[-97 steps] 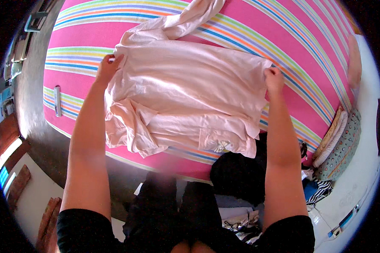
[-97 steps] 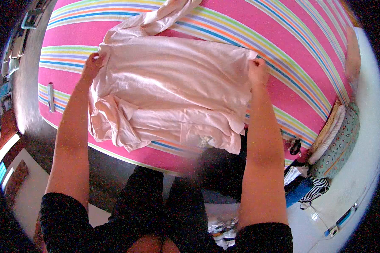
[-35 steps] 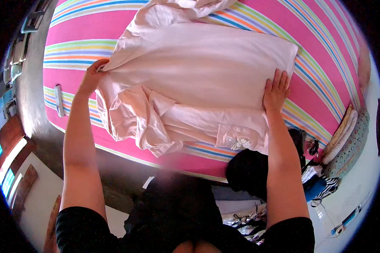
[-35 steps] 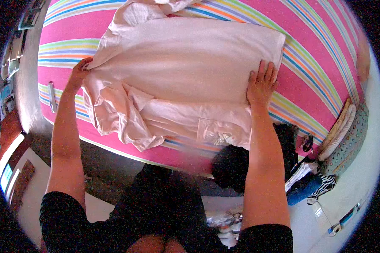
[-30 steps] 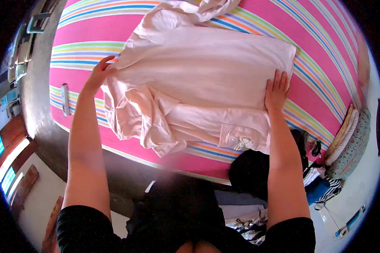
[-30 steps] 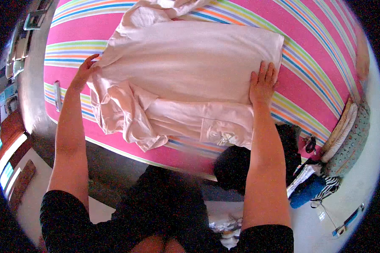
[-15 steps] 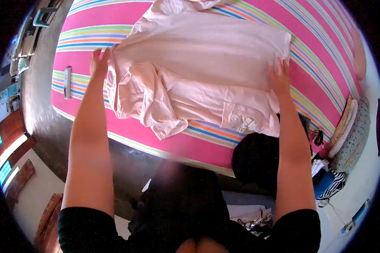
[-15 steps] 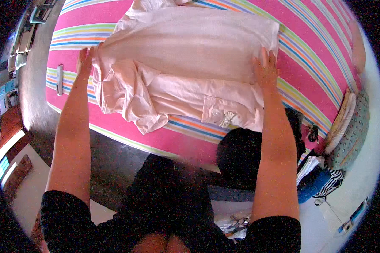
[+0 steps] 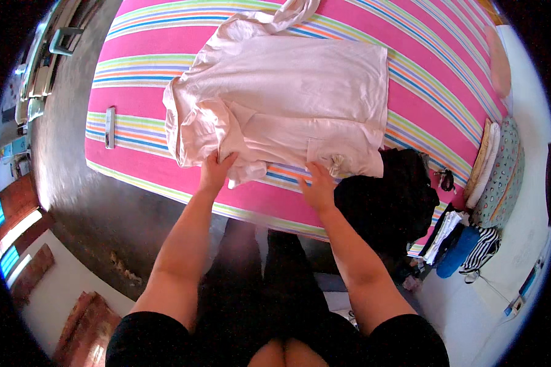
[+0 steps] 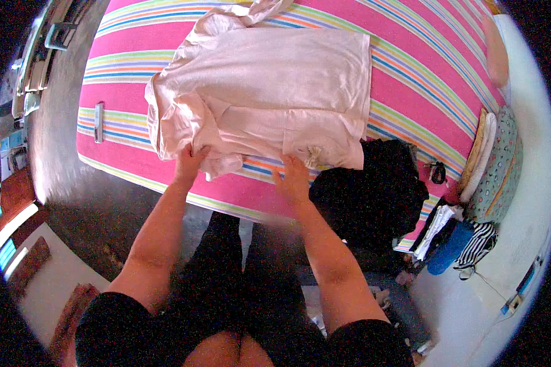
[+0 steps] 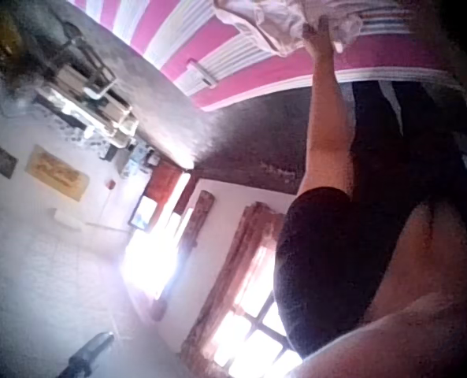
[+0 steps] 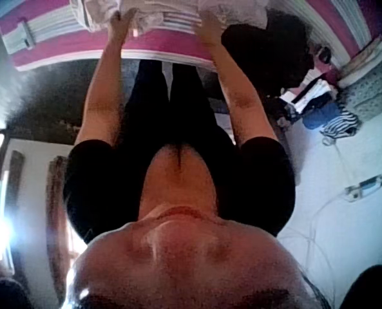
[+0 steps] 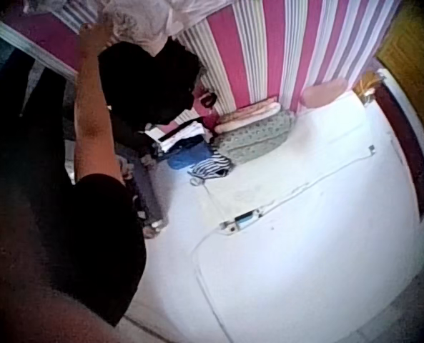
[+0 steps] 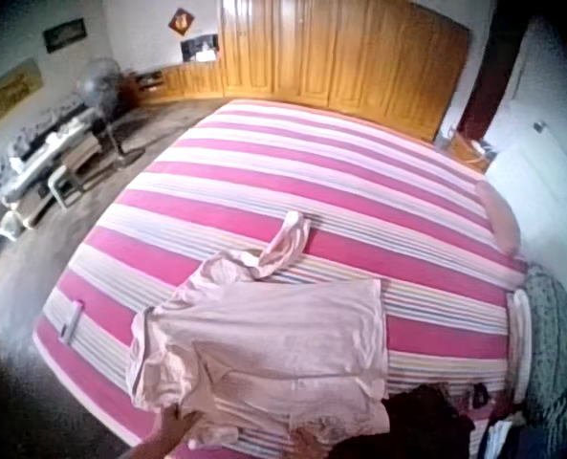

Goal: The person picks up clothing items from a pile on a bed and folds them one by one. The person folds a pair of black shorts by hand and places them on a stack, then picks up a pink long-sleeved shirt and folds the sleeves and body on the bed surface.

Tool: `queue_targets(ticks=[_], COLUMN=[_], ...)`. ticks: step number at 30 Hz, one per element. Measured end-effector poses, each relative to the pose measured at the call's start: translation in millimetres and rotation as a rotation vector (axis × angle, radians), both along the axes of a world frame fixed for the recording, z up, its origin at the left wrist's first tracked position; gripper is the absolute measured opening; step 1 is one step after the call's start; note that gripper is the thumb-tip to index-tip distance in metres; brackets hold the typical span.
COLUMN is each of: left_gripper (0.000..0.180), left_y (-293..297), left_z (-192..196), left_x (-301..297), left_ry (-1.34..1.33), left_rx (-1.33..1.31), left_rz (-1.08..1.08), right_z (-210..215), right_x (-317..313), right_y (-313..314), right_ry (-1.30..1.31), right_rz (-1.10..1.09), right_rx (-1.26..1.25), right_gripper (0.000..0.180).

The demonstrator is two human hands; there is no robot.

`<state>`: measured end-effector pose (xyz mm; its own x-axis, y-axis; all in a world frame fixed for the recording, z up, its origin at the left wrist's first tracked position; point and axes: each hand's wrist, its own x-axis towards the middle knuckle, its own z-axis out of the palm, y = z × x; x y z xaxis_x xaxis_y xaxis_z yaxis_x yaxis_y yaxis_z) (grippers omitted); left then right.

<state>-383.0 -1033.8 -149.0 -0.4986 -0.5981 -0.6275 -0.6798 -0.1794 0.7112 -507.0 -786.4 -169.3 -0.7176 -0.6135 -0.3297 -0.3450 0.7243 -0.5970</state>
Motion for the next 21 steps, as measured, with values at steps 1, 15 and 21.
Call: queue_targets(ticks=[1, 15, 21], left_gripper=[0.032, 0.059, 0.073], left_y=[-2, -65, -116], left_z=[11, -24, -55], left_x=[-7, 32, 41], left_ry=[0.135, -0.098, -0.037], left_rx=[0.143, -0.833, -0.494], left_rz=[0.061, -0.704, -0.278], right_z=[7, 113, 169], right_x=[2, -103, -148], right_y=[-10, -184, -215], right_ry=[-0.083, -0.293, 0.361], right_rz=[-0.003, -0.306, 0.100], right_rx=[-0.167, -0.541, -0.368], right_gripper=[0.046, 0.035, 0.035])
